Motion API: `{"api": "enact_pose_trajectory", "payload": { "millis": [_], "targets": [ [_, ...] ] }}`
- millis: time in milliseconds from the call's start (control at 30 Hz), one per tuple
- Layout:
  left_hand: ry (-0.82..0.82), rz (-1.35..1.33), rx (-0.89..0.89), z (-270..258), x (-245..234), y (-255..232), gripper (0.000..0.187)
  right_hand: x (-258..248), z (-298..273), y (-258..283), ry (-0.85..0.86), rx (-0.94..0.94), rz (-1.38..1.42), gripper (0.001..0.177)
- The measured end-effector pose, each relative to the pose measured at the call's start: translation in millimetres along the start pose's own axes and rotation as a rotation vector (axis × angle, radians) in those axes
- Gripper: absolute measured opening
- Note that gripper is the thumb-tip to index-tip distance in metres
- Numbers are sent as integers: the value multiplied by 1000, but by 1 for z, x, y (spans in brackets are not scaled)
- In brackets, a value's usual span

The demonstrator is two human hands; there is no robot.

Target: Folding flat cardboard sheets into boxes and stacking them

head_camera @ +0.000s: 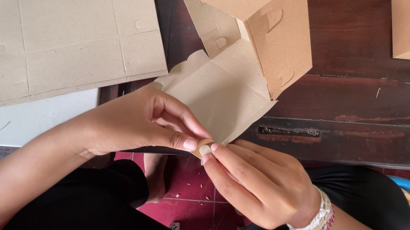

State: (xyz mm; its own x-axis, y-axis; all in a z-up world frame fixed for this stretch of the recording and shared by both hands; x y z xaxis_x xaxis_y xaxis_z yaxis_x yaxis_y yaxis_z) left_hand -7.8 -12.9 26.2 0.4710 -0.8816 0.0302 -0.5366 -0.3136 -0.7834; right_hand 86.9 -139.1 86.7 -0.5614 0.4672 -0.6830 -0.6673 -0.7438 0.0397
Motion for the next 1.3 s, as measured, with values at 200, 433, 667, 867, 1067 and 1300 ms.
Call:
{"api": "enact_pose_trajectory", "payload": {
  "millis": [200,433,667,867,1067,1300],
  "targets": [
    [-32,-36,-44,4,-2,8,26,1,-1,1,12,-7,-2,6],
    [-21,-34,-11,6,-1,8,26,2,-1,2,9,5,6,5],
    [-34,-46,-34,6,0,9,26,2,-1,2,1,11,4,4],
    [-57,17,-54,5,0,5,25,6,-2,-1,20,65,38,3],
    [-46,-5,-47,7,-3,7,25,3,2,-5,89,58,60,10],
    [-71,-12,-148,1,-1,4,28,-3,2,-1,54,-7,29,8]
  ]
}}
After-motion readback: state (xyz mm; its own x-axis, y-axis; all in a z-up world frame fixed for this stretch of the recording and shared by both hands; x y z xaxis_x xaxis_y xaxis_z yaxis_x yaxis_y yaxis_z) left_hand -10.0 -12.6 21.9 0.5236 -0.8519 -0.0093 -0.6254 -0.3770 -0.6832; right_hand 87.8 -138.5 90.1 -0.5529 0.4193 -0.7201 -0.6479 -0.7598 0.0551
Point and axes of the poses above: each hand's wrist, its own z-axis towards the middle knuckle, its own x-axis out of the palm, y = z × x, the point moved 8 cm from there along z, towards the middle knuckle, and after that the axes turned 3 degrees about -z, right-handed, at the moved point
